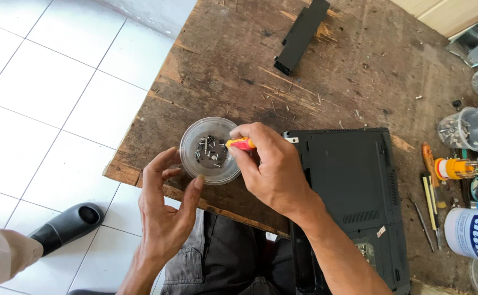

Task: The person uses a screwdriver to remove screws from the back of a black electronic device, placing them into a plastic container. They rotate the device to access different screw locations and continue unscrewing until the back panel is loose.

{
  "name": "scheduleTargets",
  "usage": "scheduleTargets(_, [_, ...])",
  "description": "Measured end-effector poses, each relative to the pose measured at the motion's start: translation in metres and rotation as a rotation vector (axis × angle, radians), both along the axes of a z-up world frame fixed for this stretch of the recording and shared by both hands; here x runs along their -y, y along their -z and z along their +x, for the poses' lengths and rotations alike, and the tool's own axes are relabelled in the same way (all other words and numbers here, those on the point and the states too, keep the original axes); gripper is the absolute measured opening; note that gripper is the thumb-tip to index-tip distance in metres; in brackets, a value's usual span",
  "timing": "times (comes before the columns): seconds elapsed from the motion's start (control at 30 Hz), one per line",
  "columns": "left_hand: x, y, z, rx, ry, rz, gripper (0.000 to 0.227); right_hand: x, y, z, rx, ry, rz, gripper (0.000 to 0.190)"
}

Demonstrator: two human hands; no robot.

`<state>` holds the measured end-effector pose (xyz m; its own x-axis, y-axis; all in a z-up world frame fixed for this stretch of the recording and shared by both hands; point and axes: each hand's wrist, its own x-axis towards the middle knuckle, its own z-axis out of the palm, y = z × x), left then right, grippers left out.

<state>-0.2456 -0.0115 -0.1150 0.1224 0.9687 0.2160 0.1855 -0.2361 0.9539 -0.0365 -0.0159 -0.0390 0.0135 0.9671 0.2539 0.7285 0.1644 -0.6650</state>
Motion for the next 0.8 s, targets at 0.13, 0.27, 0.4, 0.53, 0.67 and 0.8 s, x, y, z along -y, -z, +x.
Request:
scheduleTargets(0.13, [0.002,-0.003,-0.001,0.025,0.003,-0.011,0.055,-0.002,0.001,-0.002,0.151,-0.077,0.063,0.016])
scheduleTargets(0.27, [0.003,-0.004,0.0,0.011,0.003,-0.03,0.054,-0.004,0.0,0.0,0.183,-0.087,0.072,0.014])
scheduleTargets(0.4, [0.017,-0.019,-0.005,0.001,-0.013,0.058,0.051,0.005,-0.013,0.003,-0.003,-0.046,0.014,0.014])
scheduleTargets(0.53, [0.057,-0.037,0.008,0.164,-0.016,-0.181,0.021,0.023,-0.033,0.012,-0.249,0.135,-0.038,0.015])
scheduleTargets(0.67, [0.062,-0.04,0.048,0.675,0.248,-0.677,0.042,0.048,-0.04,0.028,-0.579,0.2,0.021,0.02])
scheduleTargets(0.8, [0.063,-0.031,0.083,1.0,0.357,-0.837,0.044,0.087,-0.045,0.044,-0.568,0.348,-0.001,0.021])
